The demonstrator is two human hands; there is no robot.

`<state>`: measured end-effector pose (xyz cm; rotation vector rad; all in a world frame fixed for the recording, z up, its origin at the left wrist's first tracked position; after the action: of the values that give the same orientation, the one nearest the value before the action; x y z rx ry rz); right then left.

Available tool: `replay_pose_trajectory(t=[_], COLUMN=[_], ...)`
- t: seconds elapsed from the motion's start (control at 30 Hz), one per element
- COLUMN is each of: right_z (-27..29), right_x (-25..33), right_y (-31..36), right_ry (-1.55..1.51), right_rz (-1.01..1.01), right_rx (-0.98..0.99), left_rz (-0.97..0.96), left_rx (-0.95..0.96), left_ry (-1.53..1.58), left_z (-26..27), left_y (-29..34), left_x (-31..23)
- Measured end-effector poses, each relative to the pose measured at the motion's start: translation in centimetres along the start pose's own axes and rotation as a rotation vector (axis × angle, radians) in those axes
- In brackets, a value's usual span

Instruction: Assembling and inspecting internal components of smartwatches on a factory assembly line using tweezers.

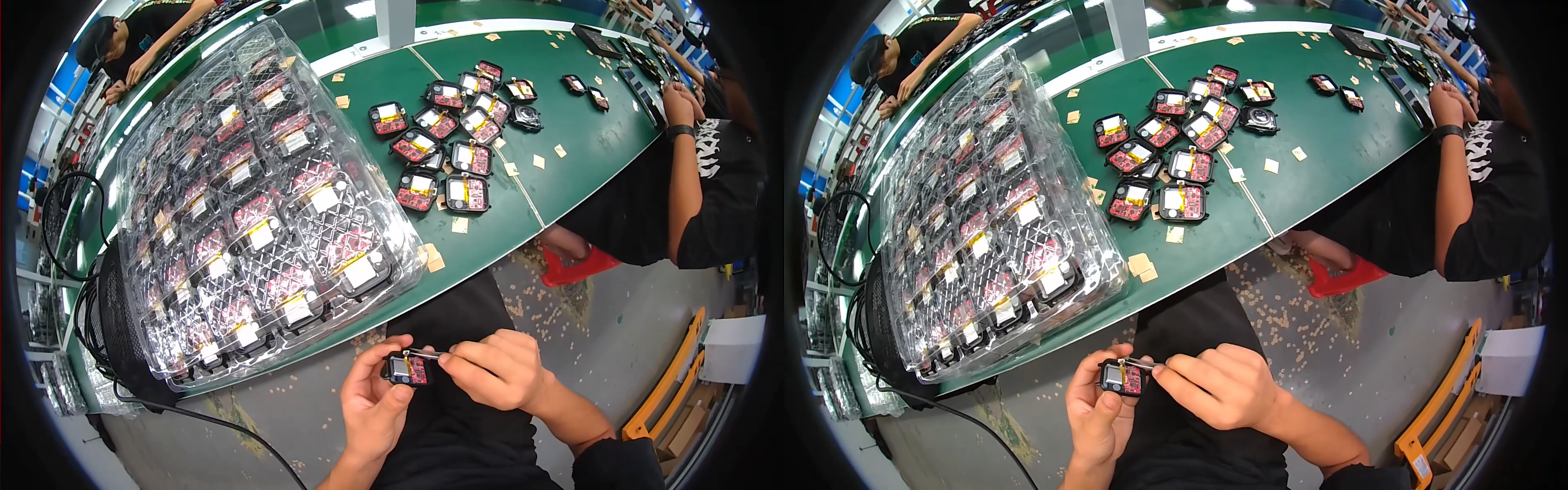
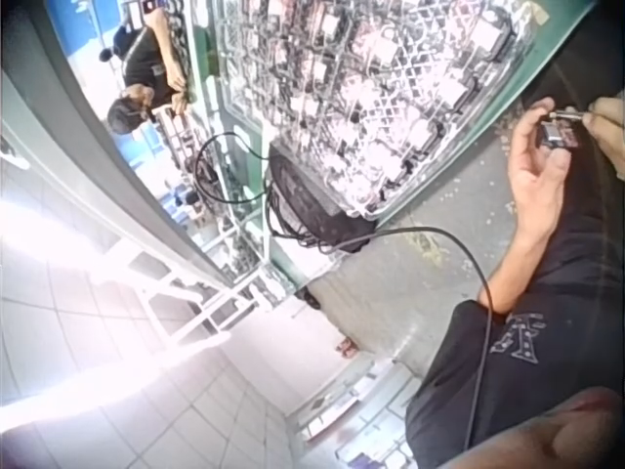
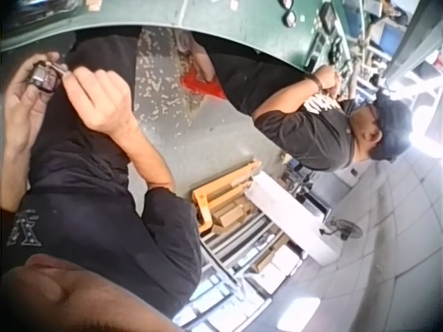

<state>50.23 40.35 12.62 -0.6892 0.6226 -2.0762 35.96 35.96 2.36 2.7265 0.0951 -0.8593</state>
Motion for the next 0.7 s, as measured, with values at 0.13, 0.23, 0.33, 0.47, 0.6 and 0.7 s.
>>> replay_pose_trajectory(t=[0.13, 0.23, 0.33, 0.47, 0.6, 0.7], right_z=[0.2, -0.1, -0.7, -0.8, -0.8, -0.9], right_x=[0.0, -0.2, -0.4, -0.2, -0.8, -1.8], right_y=[0.2, 0.0, 0.0, 0.3, 0.6, 0.5], right_ry=[-0.023, -0.092, -0.137, -0.094, -0.183, -0.331], right_rz=[-0.010, -0.011, -0.012, 0.007, -0.076, -0.197], right_rx=[-0.017, 0.034, 0.069, 0.096, 0.049, 0.028], left_rz=[0.010, 0.009, 0.007, 0.011, 0.016, 0.019], left_rx=[0.017, 0.008, 0.004, 0.011, 0.017, 0.022], left_ry=[0.009, -0.016, -0.041, -0.050, -0.075, -0.052], left_z=[-0.4, -0.4, -0.4, -0.3, -0.4, -0.5], left_y=[0.0, 0.1, 0.1, 0.2, 0.2, 0.2], left_x=[0.1, 0.1, 0.0, 0.0, 0.1, 0.2])
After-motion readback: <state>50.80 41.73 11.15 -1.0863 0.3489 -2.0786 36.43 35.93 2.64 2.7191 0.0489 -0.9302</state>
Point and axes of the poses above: each hand's wrist, its own y-axis away from the middle knuckle, its own z-axis out of the back of the hand, x = y × z, the point moved 10 cm from there along -y, towards the middle knuckle, and after that the axes turned 8 degrees about y, right-handed, at the moved point
